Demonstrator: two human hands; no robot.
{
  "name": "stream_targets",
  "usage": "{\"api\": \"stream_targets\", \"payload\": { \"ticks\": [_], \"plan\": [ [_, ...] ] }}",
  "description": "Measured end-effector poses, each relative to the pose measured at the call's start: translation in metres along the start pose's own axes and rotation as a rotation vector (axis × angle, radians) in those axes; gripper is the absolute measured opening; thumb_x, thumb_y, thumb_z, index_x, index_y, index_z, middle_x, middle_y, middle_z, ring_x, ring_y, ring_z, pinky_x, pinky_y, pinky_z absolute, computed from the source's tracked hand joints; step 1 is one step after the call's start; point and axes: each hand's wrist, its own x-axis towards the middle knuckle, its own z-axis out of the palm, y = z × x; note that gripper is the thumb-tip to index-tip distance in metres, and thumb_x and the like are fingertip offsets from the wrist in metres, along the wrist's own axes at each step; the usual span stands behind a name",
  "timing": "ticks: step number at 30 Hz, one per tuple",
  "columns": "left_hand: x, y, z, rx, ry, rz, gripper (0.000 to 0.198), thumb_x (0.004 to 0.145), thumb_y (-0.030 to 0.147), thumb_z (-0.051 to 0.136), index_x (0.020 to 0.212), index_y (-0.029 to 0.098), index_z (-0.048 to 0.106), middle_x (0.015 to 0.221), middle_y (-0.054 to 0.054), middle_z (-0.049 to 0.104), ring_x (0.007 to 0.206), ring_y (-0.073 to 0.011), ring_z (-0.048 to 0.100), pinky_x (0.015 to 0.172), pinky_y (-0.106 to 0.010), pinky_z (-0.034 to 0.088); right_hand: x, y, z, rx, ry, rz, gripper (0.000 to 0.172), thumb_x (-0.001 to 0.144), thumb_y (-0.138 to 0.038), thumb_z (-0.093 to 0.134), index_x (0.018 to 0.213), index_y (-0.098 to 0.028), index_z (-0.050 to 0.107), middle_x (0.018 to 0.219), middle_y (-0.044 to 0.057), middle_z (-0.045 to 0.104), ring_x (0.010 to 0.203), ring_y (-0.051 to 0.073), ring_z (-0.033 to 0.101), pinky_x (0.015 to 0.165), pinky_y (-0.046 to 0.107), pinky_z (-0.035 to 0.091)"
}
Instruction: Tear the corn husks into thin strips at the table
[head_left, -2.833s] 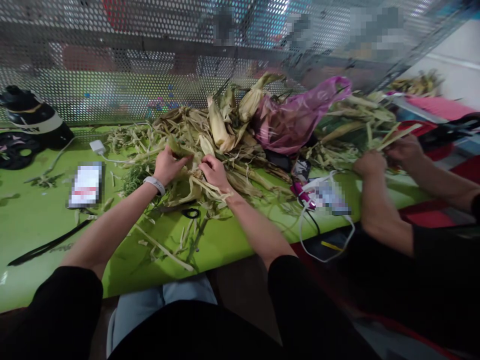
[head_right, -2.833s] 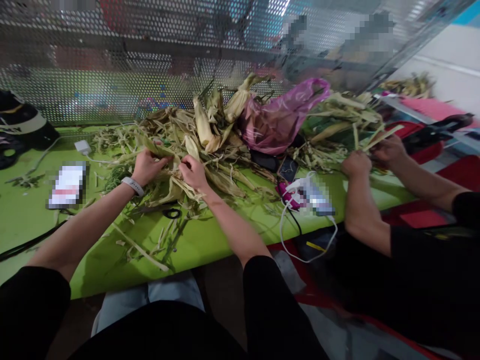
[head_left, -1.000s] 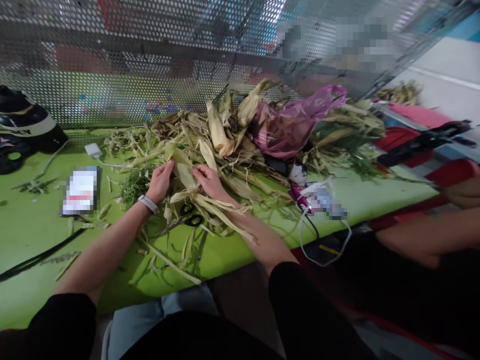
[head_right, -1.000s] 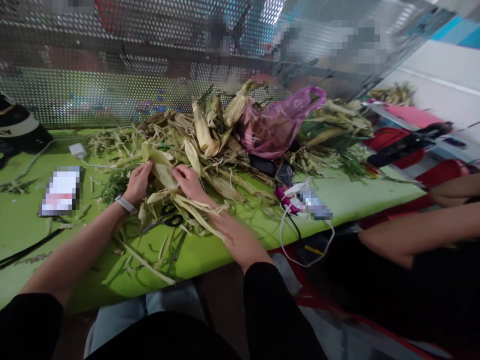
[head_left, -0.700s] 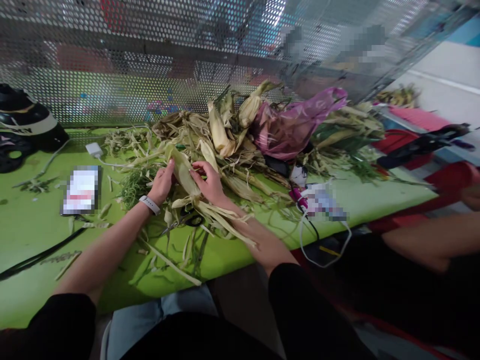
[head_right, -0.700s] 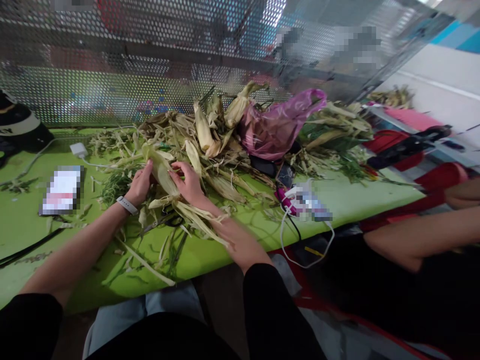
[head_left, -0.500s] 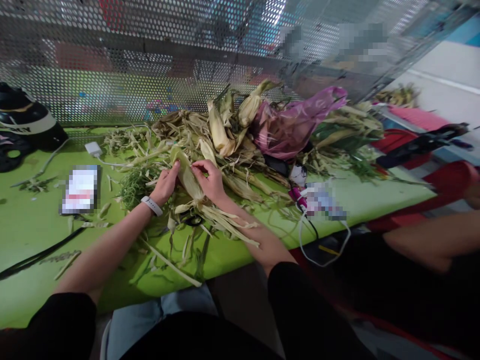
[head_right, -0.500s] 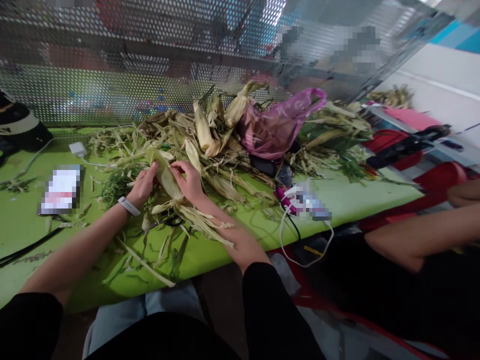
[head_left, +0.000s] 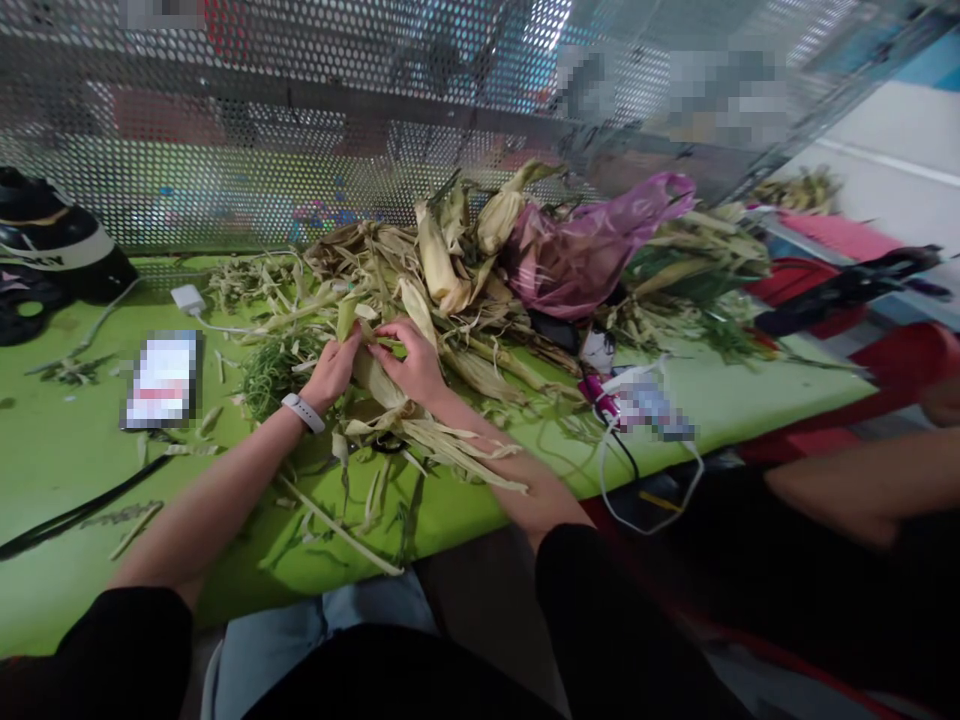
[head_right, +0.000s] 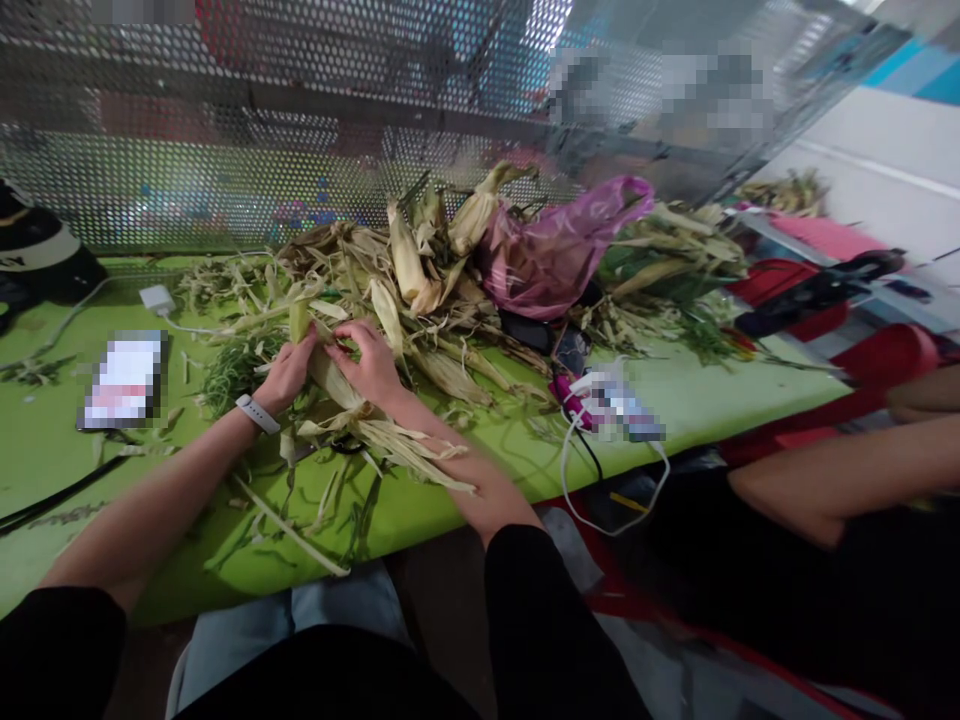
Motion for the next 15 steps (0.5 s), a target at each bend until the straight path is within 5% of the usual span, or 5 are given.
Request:
{"api": "stream_targets", "payload": {
  "ticks": [15],
  "plan": [
    [-0.0008,0.0063,-0.0047,0.097,-0.047,0.018,0.058,0.081,0.073,0.055,0.058,0.020,0.045,0.056,0.001,0.035,0.054,-0.0123,0.035,0.049,-0.029,0.028,0.0050,0.0055,0.0089,0.132,-0.004,0.151,0.017,0.089,-0.038,0.056,0.088,-0.021,0.061,0.087,0.004,0.068,0.083,0.018,0.063,0.084,0.035,0.052]
  ]
}}
